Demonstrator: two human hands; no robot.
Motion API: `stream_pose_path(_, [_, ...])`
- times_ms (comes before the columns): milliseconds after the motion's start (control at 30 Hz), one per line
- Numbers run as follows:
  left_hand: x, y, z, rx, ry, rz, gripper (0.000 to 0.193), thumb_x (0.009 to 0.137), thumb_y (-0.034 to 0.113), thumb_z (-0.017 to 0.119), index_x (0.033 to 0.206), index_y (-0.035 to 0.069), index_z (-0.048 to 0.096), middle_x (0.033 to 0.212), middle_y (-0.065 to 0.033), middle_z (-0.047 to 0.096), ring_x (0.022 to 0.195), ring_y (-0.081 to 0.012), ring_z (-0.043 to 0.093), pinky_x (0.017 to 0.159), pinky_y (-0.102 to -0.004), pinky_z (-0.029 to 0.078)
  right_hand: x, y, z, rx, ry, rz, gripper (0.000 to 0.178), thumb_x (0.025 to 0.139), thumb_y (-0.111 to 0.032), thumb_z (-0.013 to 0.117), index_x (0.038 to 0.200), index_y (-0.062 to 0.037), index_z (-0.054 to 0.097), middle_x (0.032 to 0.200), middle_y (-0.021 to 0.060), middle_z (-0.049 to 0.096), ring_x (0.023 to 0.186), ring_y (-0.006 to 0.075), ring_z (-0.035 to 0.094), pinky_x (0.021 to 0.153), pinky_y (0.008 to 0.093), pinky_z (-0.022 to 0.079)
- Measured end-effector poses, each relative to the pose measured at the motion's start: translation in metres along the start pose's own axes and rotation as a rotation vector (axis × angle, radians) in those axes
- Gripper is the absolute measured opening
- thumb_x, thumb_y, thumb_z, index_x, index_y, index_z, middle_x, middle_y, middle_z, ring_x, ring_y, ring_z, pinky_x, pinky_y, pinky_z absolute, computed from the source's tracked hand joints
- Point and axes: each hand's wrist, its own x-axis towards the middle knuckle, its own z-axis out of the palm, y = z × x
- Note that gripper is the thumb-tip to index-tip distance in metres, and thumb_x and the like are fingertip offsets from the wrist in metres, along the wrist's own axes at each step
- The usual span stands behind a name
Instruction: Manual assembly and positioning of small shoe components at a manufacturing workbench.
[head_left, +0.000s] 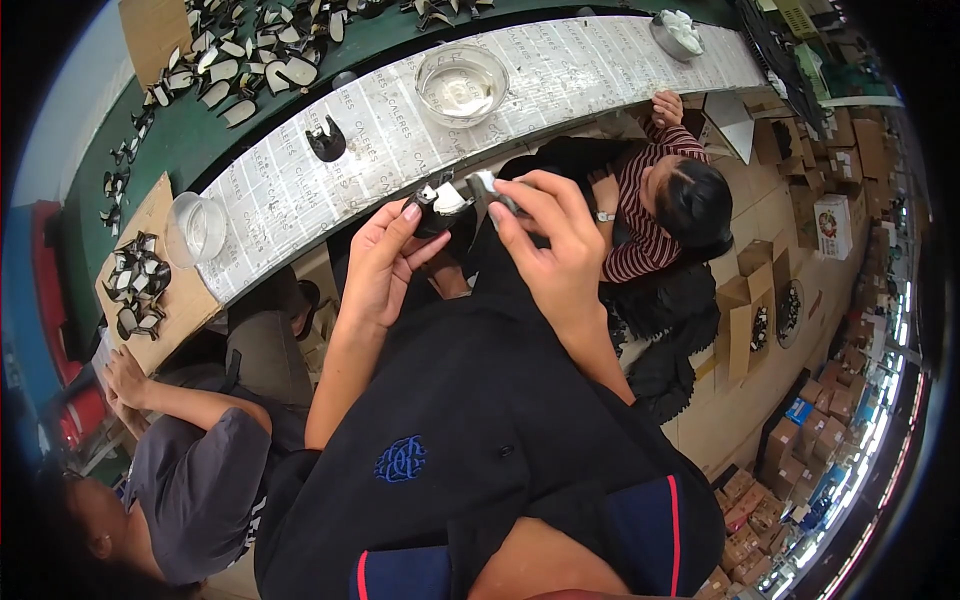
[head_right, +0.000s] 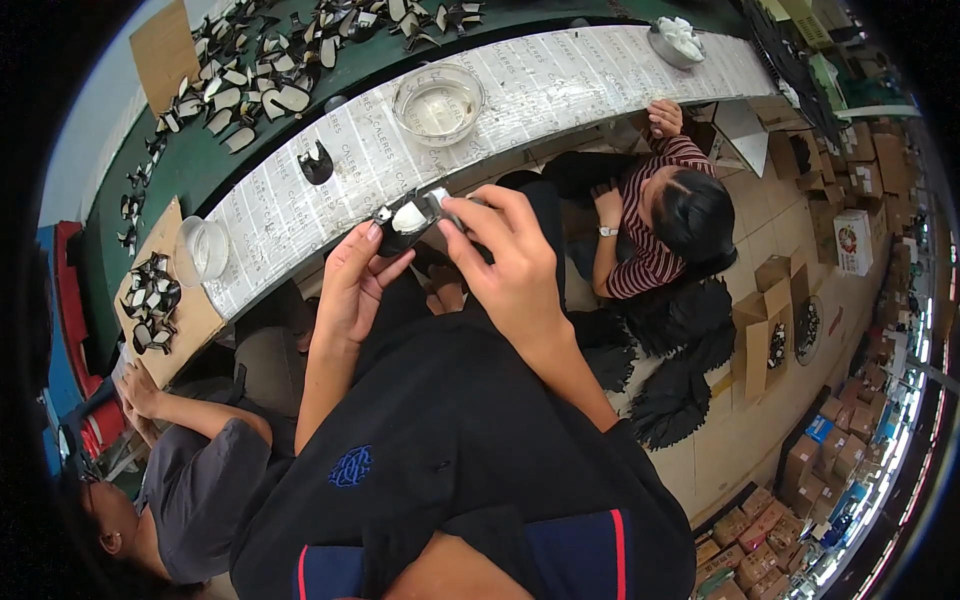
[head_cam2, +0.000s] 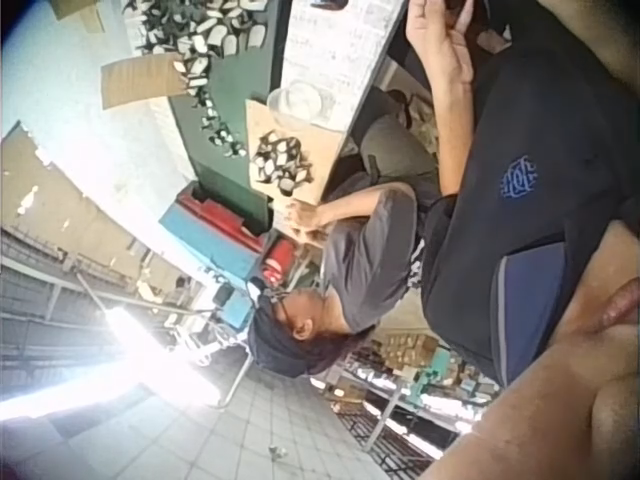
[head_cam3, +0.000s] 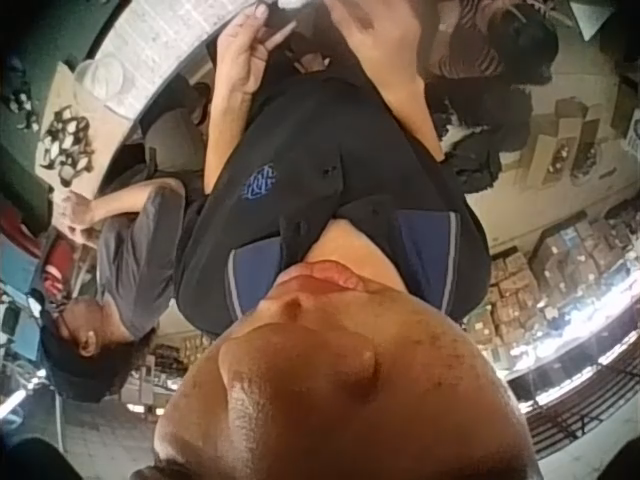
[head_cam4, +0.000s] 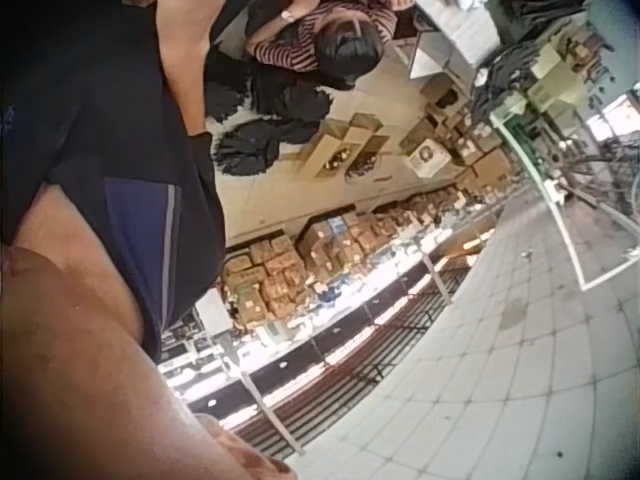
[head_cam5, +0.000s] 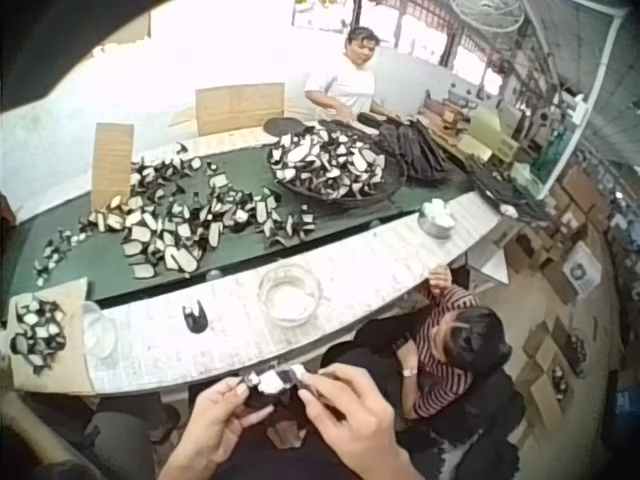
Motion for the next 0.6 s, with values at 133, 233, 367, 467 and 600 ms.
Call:
stream_pose_path(133, [0.0,0.0,0.0,-0.019,0.003,-0.018,0.024,0.102,0.019,0.056,0.115,0.0,0.062,0.108,-0.0067,0.068,0.098,-0.0142,0.068,0.094,-0.0359,0.057,0.001,-0.002,-0.002,0.037,0.056,-0.011,0.024,0.084,0.004,0.074,0.107,0.001,0.071,0.107,0.0095,0.062,0.087,0.0145,0.066,0.069,0.0245,0.061])
stream_pose_path(233, [-0.001,-0.001,0.0,-0.029,0.002,-0.018,0.024,0.103,0.019,0.055,0.115,0.0,0.062,0.108,-0.0066,0.068,0.098,-0.0145,0.068,0.095,-0.0361,0.057,-0.003,-0.007,0.001,0.114,-0.012,-0.016,0.024,0.084,0.004,0.073,0.108,0.0022,0.07,0.108,0.01,0.061,0.086,0.0141,0.066,0.069,0.025,0.061])
stream_pose_path(367, [-0.002,-0.002,0.001,-0.028,-0.006,-0.011,0.023,0.103,0.019,0.055,0.115,0.0,0.062,0.108,-0.0067,0.068,0.098,-0.0146,0.068,0.095,-0.036,0.057,-0.009,-0.007,0.007,0.12,-0.056,-0.016,0.025,0.084,0.005,0.073,0.109,0.0019,0.07,0.109,0.0101,0.061,0.085,0.0141,0.066,0.07,0.0249,0.061])
stream_pose_path(467, [0.0,-0.003,-0.001,-0.025,-0.01,-0.009,0.023,0.103,0.019,0.055,0.114,0.0,0.062,0.109,-0.0069,0.068,0.098,-0.0149,0.068,0.095,-0.0362,0.057,-0.008,-0.003,0.008,0.059,-0.066,-0.032,0.025,0.084,0.005,0.073,0.109,0.0016,0.07,0.108,0.0102,0.061,0.085,0.0143,0.066,0.069,0.0249,0.061])
stream_pose_path(600, [-0.005,0.0,0.002,-0.028,-0.021,0.014,0.023,0.103,0.019,0.055,0.115,0.0,0.062,0.109,-0.0073,0.068,0.098,-0.0153,0.068,0.095,-0.0365,0.057,-0.005,-0.005,0.001,-0.001,0.005,-0.052,0.025,0.084,0.004,0.073,0.108,0.0012,0.071,0.107,0.0104,0.062,0.084,0.0147,0.066,0.069,0.0255,0.061])
